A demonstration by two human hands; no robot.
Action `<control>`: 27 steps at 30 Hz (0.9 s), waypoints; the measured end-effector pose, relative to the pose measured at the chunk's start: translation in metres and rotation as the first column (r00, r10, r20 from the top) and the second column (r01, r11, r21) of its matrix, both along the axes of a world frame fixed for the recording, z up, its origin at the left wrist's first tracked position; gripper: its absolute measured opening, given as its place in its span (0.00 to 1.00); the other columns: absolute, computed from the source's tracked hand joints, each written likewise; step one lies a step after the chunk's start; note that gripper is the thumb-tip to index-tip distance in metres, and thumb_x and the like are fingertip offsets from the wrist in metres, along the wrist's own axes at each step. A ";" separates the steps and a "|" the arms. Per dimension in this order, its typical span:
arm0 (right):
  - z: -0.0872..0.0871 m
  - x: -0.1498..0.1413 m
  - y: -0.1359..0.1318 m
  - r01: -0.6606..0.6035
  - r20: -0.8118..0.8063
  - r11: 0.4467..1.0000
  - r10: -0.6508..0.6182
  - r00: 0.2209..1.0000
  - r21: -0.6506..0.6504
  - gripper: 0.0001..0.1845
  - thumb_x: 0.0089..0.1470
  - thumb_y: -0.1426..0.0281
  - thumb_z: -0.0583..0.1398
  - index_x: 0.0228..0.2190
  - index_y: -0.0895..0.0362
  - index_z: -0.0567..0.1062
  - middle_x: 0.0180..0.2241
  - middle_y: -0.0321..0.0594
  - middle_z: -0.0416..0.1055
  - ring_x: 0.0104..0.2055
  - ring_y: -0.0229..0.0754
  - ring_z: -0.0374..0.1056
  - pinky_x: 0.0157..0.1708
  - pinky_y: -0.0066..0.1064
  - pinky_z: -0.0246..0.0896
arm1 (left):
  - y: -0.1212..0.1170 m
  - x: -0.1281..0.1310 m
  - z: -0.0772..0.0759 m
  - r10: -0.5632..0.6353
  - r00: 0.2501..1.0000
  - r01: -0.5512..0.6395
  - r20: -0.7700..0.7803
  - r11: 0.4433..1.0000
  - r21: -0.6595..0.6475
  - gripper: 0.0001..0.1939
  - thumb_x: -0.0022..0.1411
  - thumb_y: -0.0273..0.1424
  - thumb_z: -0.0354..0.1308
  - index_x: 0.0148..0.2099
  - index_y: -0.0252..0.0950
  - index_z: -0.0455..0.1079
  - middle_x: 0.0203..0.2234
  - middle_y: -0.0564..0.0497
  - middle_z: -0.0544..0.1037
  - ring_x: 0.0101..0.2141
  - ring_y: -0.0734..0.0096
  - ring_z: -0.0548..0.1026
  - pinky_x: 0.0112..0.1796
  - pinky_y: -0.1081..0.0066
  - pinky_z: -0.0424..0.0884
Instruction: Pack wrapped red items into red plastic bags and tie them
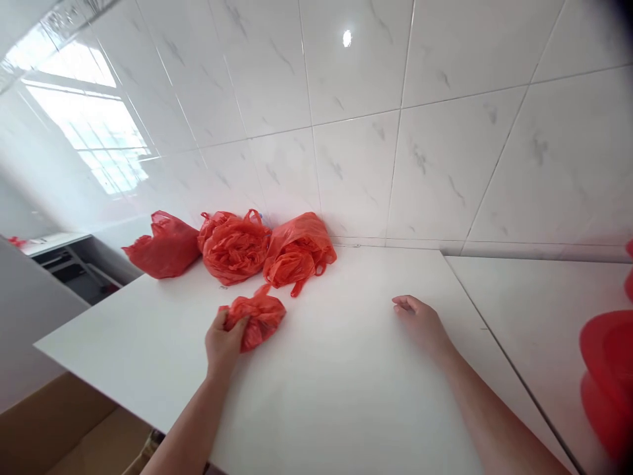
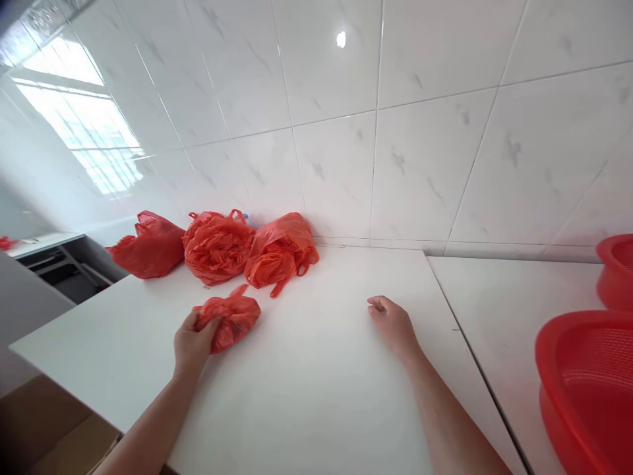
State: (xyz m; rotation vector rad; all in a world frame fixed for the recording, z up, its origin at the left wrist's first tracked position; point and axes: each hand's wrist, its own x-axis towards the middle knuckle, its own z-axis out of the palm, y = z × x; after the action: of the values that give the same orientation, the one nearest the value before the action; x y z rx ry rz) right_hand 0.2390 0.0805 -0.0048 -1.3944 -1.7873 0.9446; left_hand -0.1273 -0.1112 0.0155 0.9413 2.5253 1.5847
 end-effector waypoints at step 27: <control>0.000 -0.003 0.001 0.029 -0.140 0.999 -0.033 0.990 -0.029 0.12 0.48 0.59 0.57 0.32 0.50 0.75 0.36 0.37 0.74 0.35 0.45 0.68 0.32 0.34 0.60 | 0.143 0.031 0.075 -0.062 0.995 0.093 -0.081 0.873 0.478 0.09 0.61 0.39 0.47 0.33 0.39 0.59 0.28 0.55 0.66 0.30 0.73 0.65 0.34 0.72 0.64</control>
State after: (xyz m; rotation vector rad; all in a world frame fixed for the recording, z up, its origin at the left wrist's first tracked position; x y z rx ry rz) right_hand 0.2361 0.0814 -0.0052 -1.3338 -1.6497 1.0281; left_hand -0.0965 0.0320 0.0907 1.1252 2.1205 2.2453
